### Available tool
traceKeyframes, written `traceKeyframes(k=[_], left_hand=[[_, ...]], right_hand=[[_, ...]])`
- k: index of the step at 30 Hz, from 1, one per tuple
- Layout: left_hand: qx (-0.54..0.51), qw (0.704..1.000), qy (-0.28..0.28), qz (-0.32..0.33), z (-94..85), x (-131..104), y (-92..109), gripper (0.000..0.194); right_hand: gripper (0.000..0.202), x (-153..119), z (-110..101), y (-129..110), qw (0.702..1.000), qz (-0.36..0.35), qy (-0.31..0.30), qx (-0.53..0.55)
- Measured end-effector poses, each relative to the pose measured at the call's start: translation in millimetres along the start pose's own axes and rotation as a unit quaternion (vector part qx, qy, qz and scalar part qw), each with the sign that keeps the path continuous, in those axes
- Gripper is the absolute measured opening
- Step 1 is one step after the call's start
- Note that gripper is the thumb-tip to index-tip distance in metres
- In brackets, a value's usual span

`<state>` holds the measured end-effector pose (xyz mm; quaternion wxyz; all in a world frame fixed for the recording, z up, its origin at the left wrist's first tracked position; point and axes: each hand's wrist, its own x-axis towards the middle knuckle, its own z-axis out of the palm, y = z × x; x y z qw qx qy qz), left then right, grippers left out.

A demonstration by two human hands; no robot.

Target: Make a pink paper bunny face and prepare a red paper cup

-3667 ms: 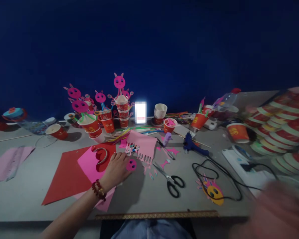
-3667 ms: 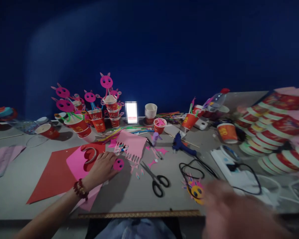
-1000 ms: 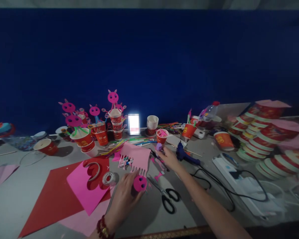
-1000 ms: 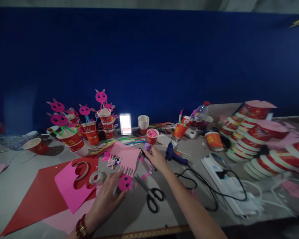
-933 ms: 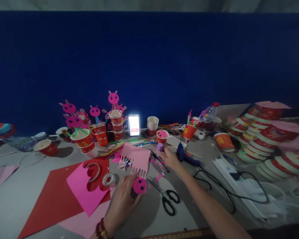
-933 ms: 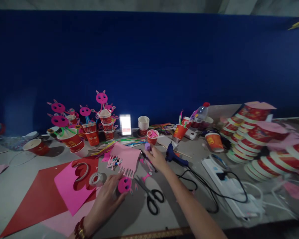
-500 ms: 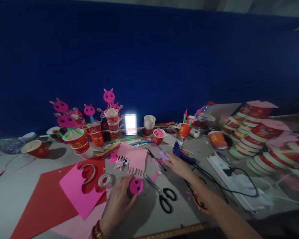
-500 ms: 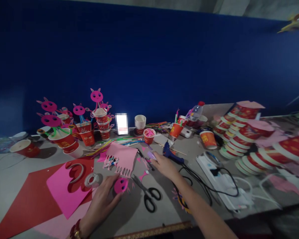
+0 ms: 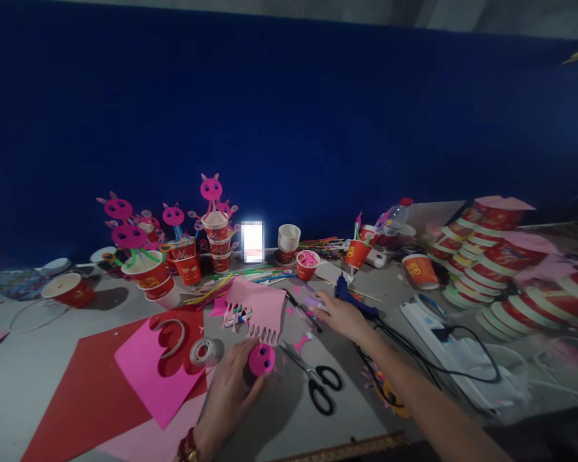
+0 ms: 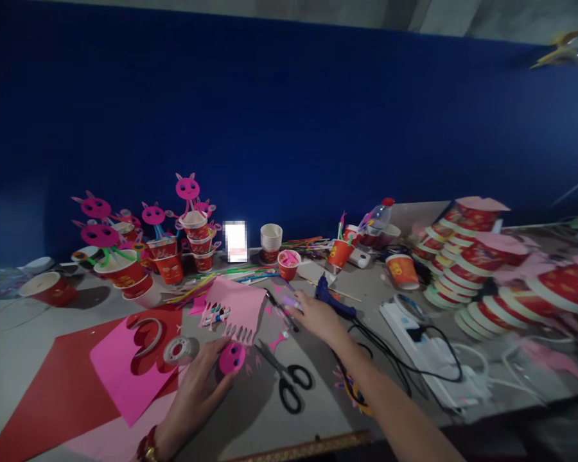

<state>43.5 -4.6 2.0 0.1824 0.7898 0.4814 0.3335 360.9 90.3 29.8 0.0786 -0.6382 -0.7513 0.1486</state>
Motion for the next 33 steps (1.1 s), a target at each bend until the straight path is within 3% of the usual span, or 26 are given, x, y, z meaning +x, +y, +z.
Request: traceKeyframes(k=[5, 10, 13, 15, 18, 20, 21, 23, 25, 27, 30, 33], left_hand=[[-0.003, 1.000, -0.002, 0.001, 1.2, -0.8, -1.1, 0.047], [0.000, 1.000, 0.011, 0.004, 1.9, -1.4, -3.3, 0.049], [-0.011, 1.000, 0.010, -0.005, 2.1, -1.3, -3.7, 0.048], [-0.037, 0.999, 0.007, -0.023, 2.4, -1.8, -4.0, 0.048], [-0.136, 0.987, 0.002, -0.082, 2.6, -2.3, -2.4, 0.048], [-0.266, 0.953, 0.001, -0.146, 2.5, -0.6, 2.4, 0.047], [-0.347, 0.920, -0.001, -0.181, 2.4, 1.2, 6.3, 0.045], [-0.517, 0.820, -0.012, -0.244, 2.3, 6.7, 16.2, 0.042], [-0.642, 0.722, -0.022, -0.257, 2.5, 13.0, 26.7, 0.041], [-0.699, 0.670, -0.031, -0.247, 2.9, 17.8, 34.7, 0.038], [-0.704, 0.669, -0.033, -0.234, 1.6, 19.0, 40.1, 0.034], [-0.642, 0.735, -0.043, -0.215, -3.7, 15.6, 40.8, 0.036]], right_hand=[[0.025, 2.3, -9.4, -3.2, 1.000, 0.010, -0.002, -0.026], [0.028, 1.5, -13.2, -5.9, 1.000, -0.023, 0.003, -0.008], [0.032, -0.8, -13.2, -8.5, 0.999, -0.002, 0.035, -0.004], [0.037, -2.6, -15.5, -9.2, 0.998, 0.023, 0.052, -0.006], [0.030, -8.9, -23.3, -9.9, 0.998, 0.047, 0.050, -0.012], [0.024, -18.5, -29.0, -13.0, 0.998, 0.047, 0.042, -0.007], [0.024, -25.2, -31.1, -16.1, 0.999, 0.038, 0.038, 0.004], [0.025, -41.9, -32.6, -25.5, 0.999, 0.004, 0.030, 0.044], [0.029, -60.5, -30.7, -38.5, 0.980, -0.075, 0.046, 0.178], [0.036, -78.2, -26.7, -53.1, 0.959, -0.125, 0.077, 0.243], [0.037, -98.7, -20.9, -74.3, 0.949, -0.142, 0.106, 0.261], [0.033, -110.8, -17.8, -90.6, 0.942, -0.121, 0.144, 0.277]])
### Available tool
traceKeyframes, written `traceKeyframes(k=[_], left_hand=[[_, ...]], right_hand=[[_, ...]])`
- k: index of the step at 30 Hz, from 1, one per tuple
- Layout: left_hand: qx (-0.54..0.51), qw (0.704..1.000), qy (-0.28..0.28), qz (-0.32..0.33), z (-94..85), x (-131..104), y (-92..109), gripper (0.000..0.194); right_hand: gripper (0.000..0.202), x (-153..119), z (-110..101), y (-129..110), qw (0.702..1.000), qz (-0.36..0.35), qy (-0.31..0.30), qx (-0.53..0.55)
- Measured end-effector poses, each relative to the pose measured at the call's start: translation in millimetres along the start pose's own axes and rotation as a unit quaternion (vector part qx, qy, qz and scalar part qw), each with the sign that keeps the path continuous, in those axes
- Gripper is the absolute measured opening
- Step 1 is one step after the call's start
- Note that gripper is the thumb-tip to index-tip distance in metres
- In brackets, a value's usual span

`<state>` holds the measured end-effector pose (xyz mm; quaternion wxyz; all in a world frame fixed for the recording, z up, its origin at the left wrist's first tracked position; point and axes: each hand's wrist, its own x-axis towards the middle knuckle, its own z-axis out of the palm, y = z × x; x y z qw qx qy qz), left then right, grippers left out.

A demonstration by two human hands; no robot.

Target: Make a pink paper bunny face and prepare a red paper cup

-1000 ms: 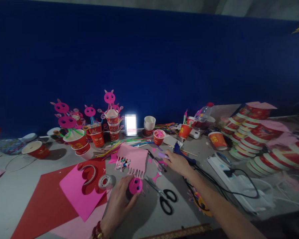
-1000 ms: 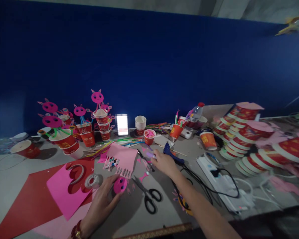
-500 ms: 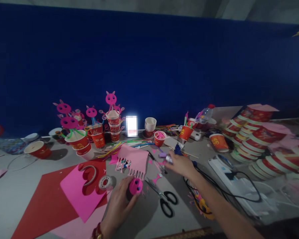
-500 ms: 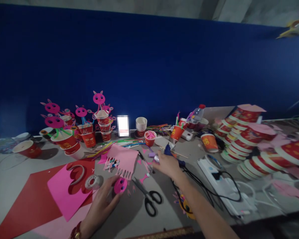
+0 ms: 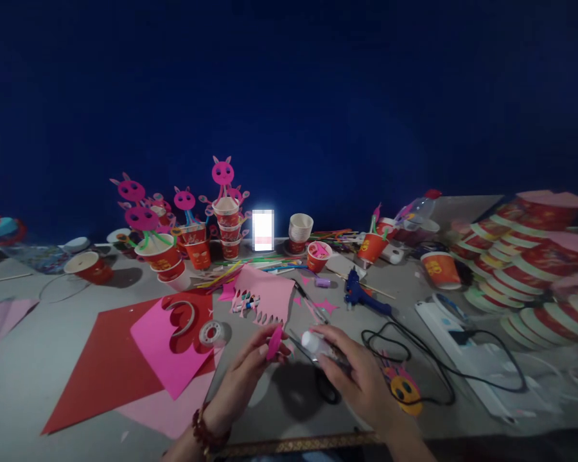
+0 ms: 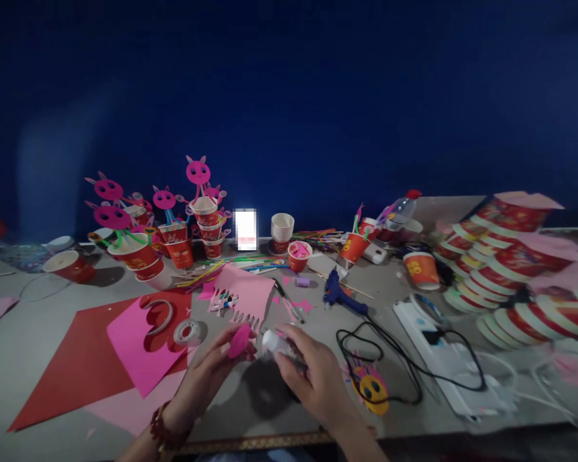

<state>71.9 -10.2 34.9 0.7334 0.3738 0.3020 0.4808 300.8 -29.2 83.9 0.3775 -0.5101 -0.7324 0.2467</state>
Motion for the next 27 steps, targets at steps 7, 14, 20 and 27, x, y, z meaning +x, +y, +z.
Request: traceKeyframes(k=[7, 14, 20, 27], left_hand=[[0.328, 0.934, -0.032, 0.137, 5.6, -8.0, 10.8, 0.045], [0.487, 0.846, -0.037, 0.213, 14.0, -10.9, 15.3, 0.054], [0.483, 0.845, -0.036, 0.226, 14.7, -12.4, 12.3, 0.050], [0.499, 0.830, -0.040, 0.245, 18.7, -11.9, 12.8, 0.045]], right_hand=[[0.023, -8.1, 14.0, -5.7, 0.996, -0.039, 0.083, 0.010], [0.025, -17.4, 24.3, 0.5, 0.990, -0.053, 0.134, 0.001], [0.025, -18.2, 27.7, -2.5, 0.987, -0.056, 0.148, 0.011], [0.030, -13.8, 29.2, -2.9, 0.982, -0.099, 0.157, -0.024]])
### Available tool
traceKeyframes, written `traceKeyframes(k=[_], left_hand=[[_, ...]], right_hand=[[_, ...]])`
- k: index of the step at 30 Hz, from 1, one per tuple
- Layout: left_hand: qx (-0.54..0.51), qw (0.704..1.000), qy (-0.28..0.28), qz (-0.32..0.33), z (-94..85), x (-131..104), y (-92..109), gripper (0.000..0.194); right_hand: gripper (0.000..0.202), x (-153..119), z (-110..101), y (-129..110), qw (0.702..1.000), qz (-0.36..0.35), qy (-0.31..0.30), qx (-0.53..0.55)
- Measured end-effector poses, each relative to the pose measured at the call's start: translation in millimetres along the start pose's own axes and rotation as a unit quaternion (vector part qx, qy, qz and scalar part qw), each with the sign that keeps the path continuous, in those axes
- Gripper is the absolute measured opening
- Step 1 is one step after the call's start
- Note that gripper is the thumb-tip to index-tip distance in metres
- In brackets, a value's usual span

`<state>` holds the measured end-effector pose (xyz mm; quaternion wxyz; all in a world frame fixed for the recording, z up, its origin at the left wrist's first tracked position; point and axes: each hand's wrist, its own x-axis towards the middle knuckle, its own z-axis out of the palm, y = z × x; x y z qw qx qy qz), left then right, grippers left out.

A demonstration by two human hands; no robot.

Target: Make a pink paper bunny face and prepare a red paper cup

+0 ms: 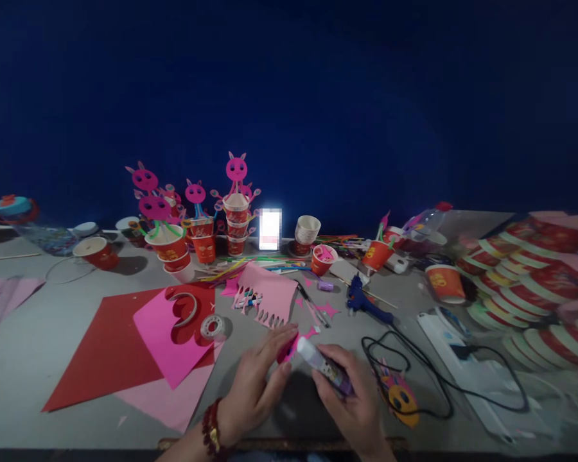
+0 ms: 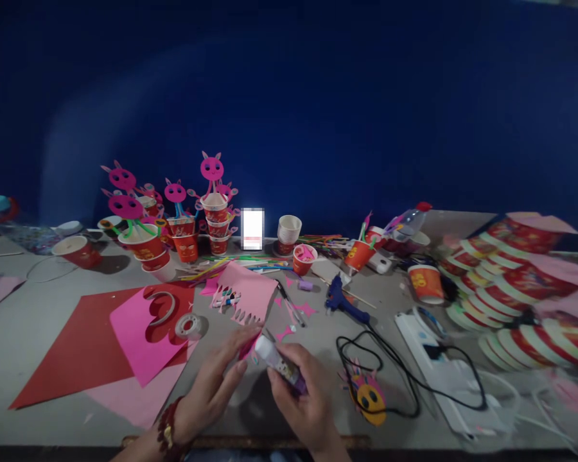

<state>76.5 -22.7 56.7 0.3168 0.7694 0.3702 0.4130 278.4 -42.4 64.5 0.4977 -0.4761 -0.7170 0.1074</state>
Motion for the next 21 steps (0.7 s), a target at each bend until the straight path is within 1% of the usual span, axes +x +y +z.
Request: traceKeyframes(k=[3, 5, 10, 13, 15, 17, 19, 21], left_hand=[[0.021, 1.000, 0.003, 0.008, 2.4, 1.3, -0.4, 0.045], [0.027, 0.999, 0.020, 0.007, 5.3, 1.5, -1.9, 0.043], [-0.007, 0.999, 0.035, -0.019, 12.3, 1.0, -4.7, 0.038], [-0.092, 0.991, 0.060, -0.078, 15.8, 2.4, -3.6, 0.037], [-0.167, 0.974, 0.074, -0.135, 18.3, 4.3, -2.5, 0.036], [-0.235, 0.952, 0.083, -0.176, 20.8, 6.0, -1.7, 0.034], [-0.284, 0.934, 0.088, -0.196, 22.6, 6.9, -1.2, 0.033], [-0.309, 0.926, 0.090, -0.199, 23.5, 7.0, -0.4, 0.033]], right_hand=[[0.032, 4.3, 1.9, -3.6, 0.999, -0.033, 0.013, -0.021], [0.032, 5.5, 3.8, -6.9, 0.999, -0.032, 0.008, -0.031], [0.022, 0.8, 8.3, -12.6, 0.997, 0.047, 0.028, -0.052], [0.018, 0.8, 6.5, -14.9, 0.997, 0.060, 0.029, -0.032], [0.019, 3.3, 3.5, -16.1, 0.996, 0.058, 0.060, -0.021], [0.021, 6.1, 0.9, -16.6, 0.994, 0.052, 0.093, -0.004], [0.023, 7.9, -0.1, -16.7, 0.992, 0.046, 0.111, 0.028], [0.023, 8.6, 1.0, -17.1, 0.991, 0.044, 0.115, 0.058]])
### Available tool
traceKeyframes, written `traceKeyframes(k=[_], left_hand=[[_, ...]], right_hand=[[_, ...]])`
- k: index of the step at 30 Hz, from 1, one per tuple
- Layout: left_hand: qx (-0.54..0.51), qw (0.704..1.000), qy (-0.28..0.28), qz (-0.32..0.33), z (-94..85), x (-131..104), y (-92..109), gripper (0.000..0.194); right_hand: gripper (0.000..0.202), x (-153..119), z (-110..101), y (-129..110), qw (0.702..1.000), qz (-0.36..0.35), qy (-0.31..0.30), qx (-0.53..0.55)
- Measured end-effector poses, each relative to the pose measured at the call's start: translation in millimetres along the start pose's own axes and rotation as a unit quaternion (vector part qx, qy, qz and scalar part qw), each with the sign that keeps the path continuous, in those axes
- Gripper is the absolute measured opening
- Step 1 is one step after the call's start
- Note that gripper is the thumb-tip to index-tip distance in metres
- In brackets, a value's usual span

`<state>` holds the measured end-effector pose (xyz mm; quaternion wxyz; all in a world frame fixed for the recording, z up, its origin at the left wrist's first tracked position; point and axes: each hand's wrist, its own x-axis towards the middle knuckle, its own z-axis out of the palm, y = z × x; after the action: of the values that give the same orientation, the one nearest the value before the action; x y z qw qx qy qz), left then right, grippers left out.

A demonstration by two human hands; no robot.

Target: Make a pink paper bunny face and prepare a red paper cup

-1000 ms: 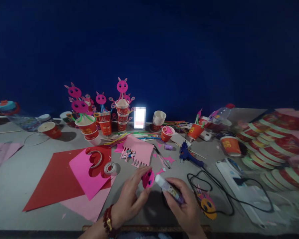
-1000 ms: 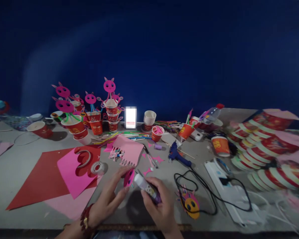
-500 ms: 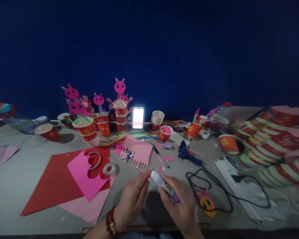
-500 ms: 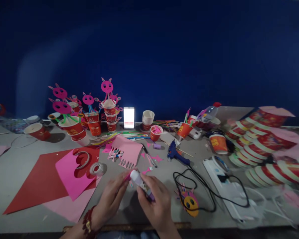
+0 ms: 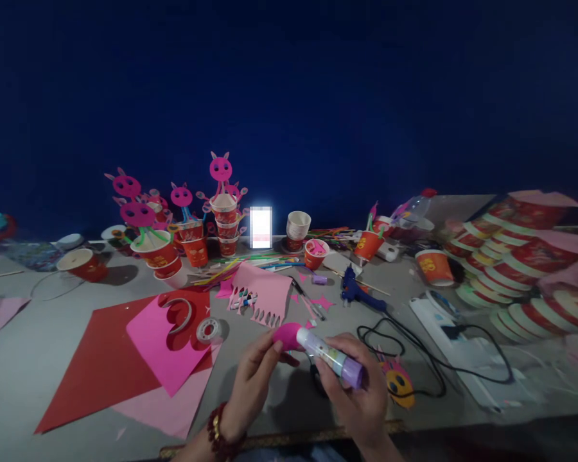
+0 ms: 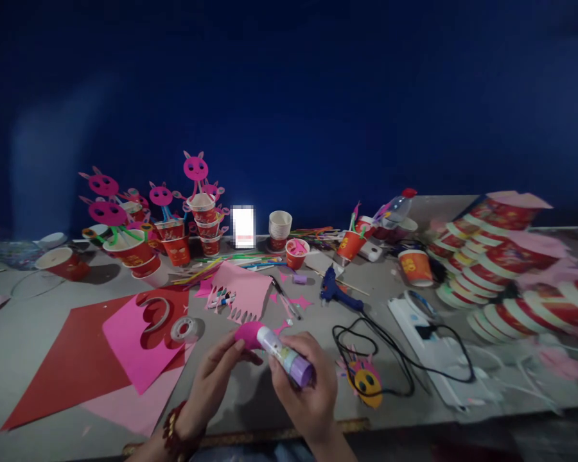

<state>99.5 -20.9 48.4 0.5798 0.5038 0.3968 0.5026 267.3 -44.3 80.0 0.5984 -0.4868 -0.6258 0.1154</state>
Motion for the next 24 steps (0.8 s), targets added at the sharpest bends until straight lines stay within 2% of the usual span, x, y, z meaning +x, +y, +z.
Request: traceKeyframes(k=[5, 9, 12, 14, 16, 20, 24], left_hand=[[0.011, 0.999, -0.020, 0.023, 0.4, -0.1, 3.4, 0.035], [0.032, 0.999, -0.010, 0.007, -0.1, 3.2, 4.2, 0.035], [0.021, 1.000, -0.001, 0.002, 0.6, 5.2, 4.4, 0.035], [0.013, 1.000, -0.002, 0.014, 1.4, 5.5, 4.8, 0.036], [0.010, 0.999, -0.004, 0.033, 2.0, 5.0, 4.7, 0.035], [0.050, 0.996, -0.005, 0.073, 1.5, 1.9, 2.2, 0.029], [0.148, 0.981, -0.020, 0.128, -1.1, -1.6, 0.7, 0.028]], right_hand=[[0.026, -0.3, 4.7, -3.1, 1.000, -0.016, -0.007, -0.001], [0.027, -1.3, 4.2, -3.1, 0.999, -0.033, -0.015, -0.011], [0.022, -3.7, 1.7, -0.2, 1.000, 0.005, 0.019, -0.010], [0.017, -4.1, 0.0, 1.2, 0.997, 0.038, 0.060, -0.005], [0.012, -2.8, -0.6, 1.3, 0.995, 0.064, 0.075, 0.003], [0.006, 1.7, 3.3, -1.2, 0.995, 0.087, 0.041, 0.029], [0.007, 3.6, 9.4, -2.4, 0.999, 0.047, 0.017, 0.010]])
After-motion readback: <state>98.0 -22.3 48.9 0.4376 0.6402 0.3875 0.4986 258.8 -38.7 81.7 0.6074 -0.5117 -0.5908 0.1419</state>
